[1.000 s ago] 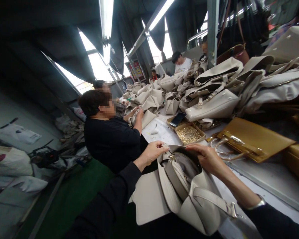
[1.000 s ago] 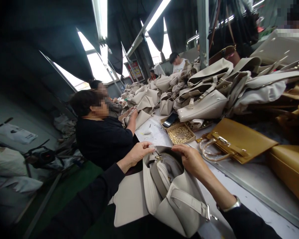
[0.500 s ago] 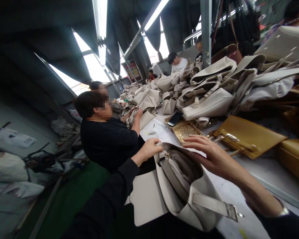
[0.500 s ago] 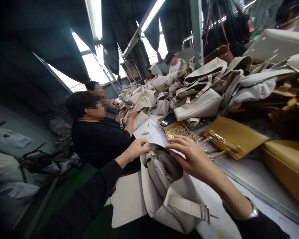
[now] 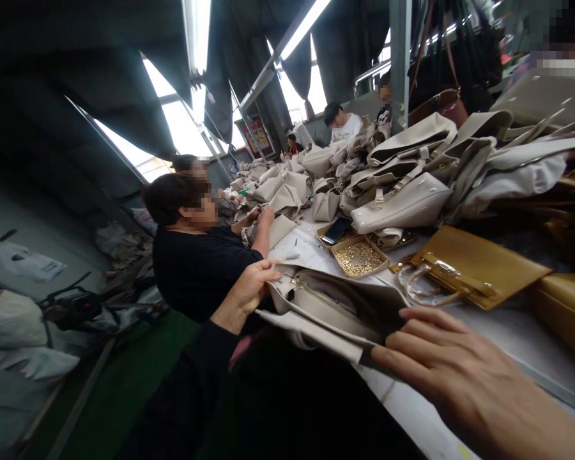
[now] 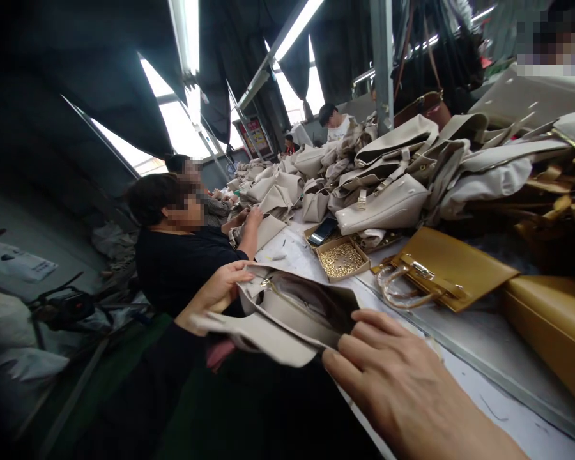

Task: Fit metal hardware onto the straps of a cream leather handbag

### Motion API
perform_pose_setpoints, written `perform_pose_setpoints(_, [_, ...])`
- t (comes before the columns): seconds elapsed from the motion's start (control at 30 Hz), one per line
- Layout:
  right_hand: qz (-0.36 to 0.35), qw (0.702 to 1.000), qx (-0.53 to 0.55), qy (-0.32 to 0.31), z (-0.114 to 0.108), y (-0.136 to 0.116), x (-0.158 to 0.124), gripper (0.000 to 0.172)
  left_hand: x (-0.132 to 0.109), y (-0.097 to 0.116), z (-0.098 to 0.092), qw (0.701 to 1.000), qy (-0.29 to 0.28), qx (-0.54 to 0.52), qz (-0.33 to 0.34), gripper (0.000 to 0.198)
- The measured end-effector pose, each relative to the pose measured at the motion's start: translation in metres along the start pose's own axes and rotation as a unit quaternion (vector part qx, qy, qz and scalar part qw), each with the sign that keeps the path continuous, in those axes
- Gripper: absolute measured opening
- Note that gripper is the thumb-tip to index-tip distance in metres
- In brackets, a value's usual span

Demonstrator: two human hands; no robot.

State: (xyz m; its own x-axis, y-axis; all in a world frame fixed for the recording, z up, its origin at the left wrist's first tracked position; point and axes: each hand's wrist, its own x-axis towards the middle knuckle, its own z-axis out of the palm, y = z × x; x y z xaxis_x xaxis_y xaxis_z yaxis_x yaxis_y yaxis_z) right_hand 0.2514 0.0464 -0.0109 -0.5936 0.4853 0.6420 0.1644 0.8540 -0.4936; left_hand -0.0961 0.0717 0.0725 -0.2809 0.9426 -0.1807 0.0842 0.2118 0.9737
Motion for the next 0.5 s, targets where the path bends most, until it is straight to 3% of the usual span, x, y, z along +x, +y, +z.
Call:
perform_pose_setpoints(0.13, [0.049,0.995,-0.061,0.057,-0.030,0.033,-0.001,0.017,-0.053,-0.027,0.022,0.996,0.033,-0.085,-0.017,0.051])
perform_pose_setpoints(0.23, [0.086,0.982,-0.156,0.067,-0.038,0.050,0.000,0.019,-0.095,-0.070,0.054,0.992,0.005,-0.117,-0.050,0.052])
perform_pose_setpoints(0.33, [0.117,0.972,-0.202,0.036,-0.038,0.061,-0.005,0.012,-0.122,-0.103,0.080,0.988,-0.040,-0.119,-0.087,0.050])
perform_pose_setpoints(0.43, [0.149,0.976,-0.160,0.022,-0.033,0.065,-0.013,0.009,-0.128,-0.109,0.088,0.988,-0.077,-0.078,-0.111,0.051])
perform_pose_setpoints(0.5, [0.150,0.980,-0.127,0.036,-0.029,0.067,-0.018,0.012,-0.125,-0.101,0.083,0.989,-0.123,0.008,-0.076,0.048])
